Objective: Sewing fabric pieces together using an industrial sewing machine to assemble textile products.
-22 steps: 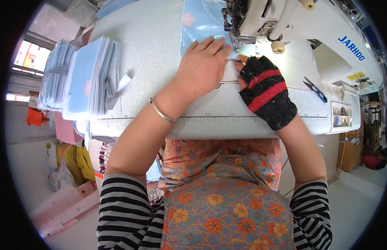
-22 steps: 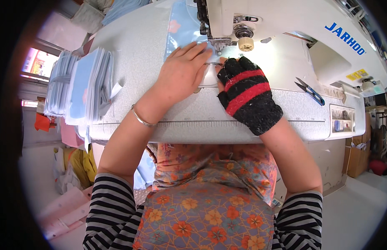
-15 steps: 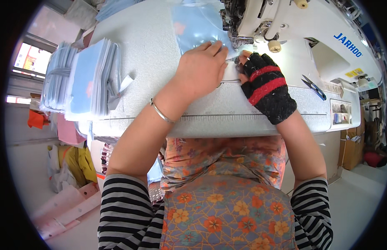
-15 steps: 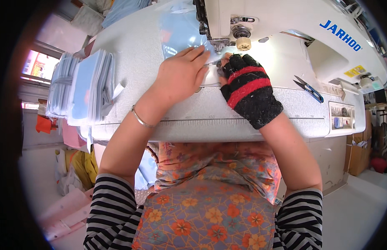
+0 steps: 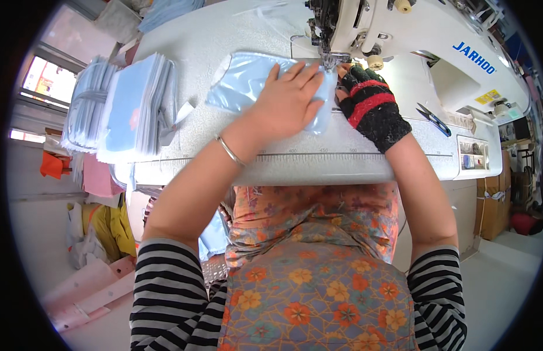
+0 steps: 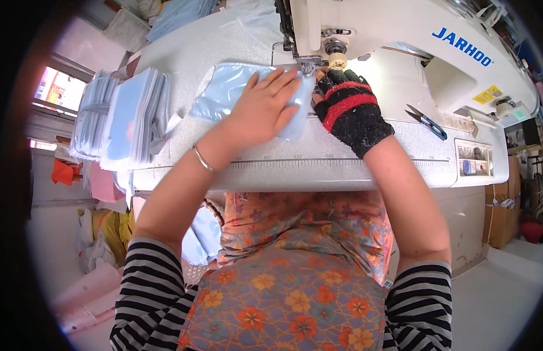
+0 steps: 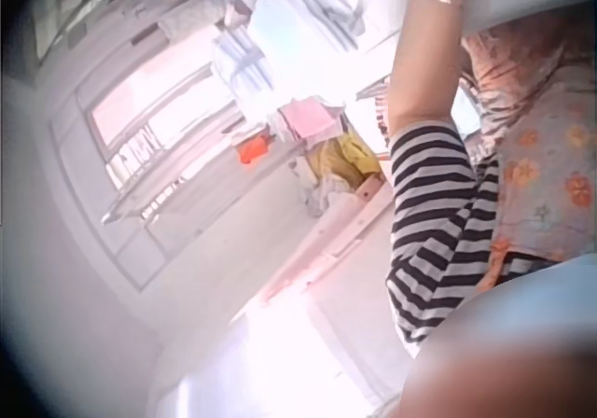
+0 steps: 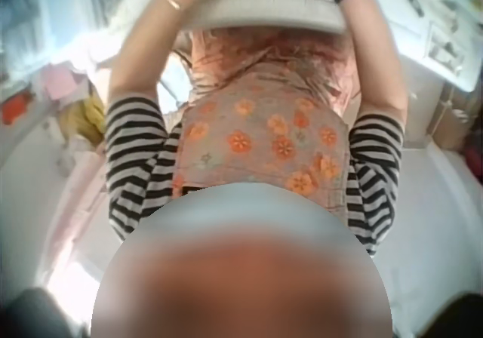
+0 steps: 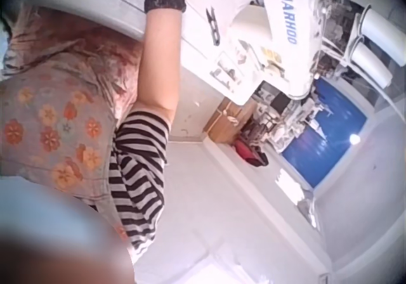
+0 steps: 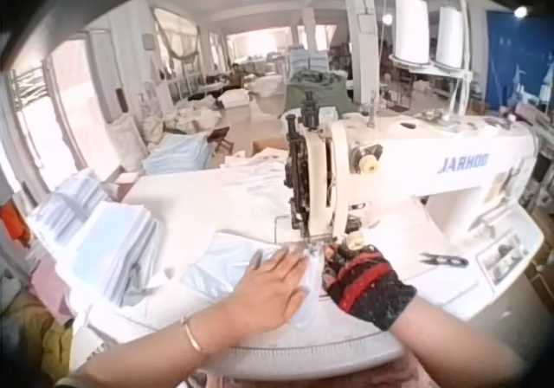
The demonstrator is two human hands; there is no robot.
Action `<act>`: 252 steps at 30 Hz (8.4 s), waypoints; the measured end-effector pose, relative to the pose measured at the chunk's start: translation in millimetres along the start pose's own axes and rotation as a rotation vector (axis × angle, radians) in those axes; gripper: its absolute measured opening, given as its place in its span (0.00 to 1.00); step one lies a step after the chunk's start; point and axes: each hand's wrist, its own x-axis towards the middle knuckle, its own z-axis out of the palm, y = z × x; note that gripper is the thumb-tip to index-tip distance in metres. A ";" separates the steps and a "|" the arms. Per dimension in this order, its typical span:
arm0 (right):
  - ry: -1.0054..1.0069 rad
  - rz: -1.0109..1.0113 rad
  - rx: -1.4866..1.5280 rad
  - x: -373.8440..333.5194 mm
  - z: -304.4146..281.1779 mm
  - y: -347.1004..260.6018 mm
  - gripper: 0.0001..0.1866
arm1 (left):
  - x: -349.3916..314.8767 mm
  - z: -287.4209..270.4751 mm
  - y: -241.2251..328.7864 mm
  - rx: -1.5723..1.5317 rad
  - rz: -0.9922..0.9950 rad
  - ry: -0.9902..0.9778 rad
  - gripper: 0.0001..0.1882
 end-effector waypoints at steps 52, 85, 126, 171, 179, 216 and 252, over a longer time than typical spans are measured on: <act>0.055 -0.070 0.093 -13.3 -9.1 -19.1 0.14 | 15.4 0.7 -38.9 0.170 -0.237 0.374 0.13; 0.020 -0.085 0.201 -18.0 7.8 21.3 0.11 | -261.9 -70.0 95.4 -0.035 -0.487 0.179 0.10; 0.031 -0.077 0.227 -19.9 6.0 11.3 0.16 | -169.0 -163.6 -129.5 0.283 -0.983 0.057 0.13; 0.109 -0.078 0.591 -57.3 -20.4 -78.0 0.18 | -78.3 -168.1 -33.8 -0.234 -0.619 0.064 0.16; 0.096 -0.037 0.424 -63.7 -26.0 -78.0 0.24 | -46.2 -80.6 77.1 -0.713 -0.417 -0.266 0.20; 0.053 0.051 0.329 -46.8 -14.3 -97.4 0.08 | -26.9 -42.6 25.9 -0.160 -0.047 0.291 0.13; 0.073 -0.047 -0.135 -4.8 -7.3 -17.1 0.15 | 3.0 -12.3 38.3 -0.114 -0.097 0.119 0.14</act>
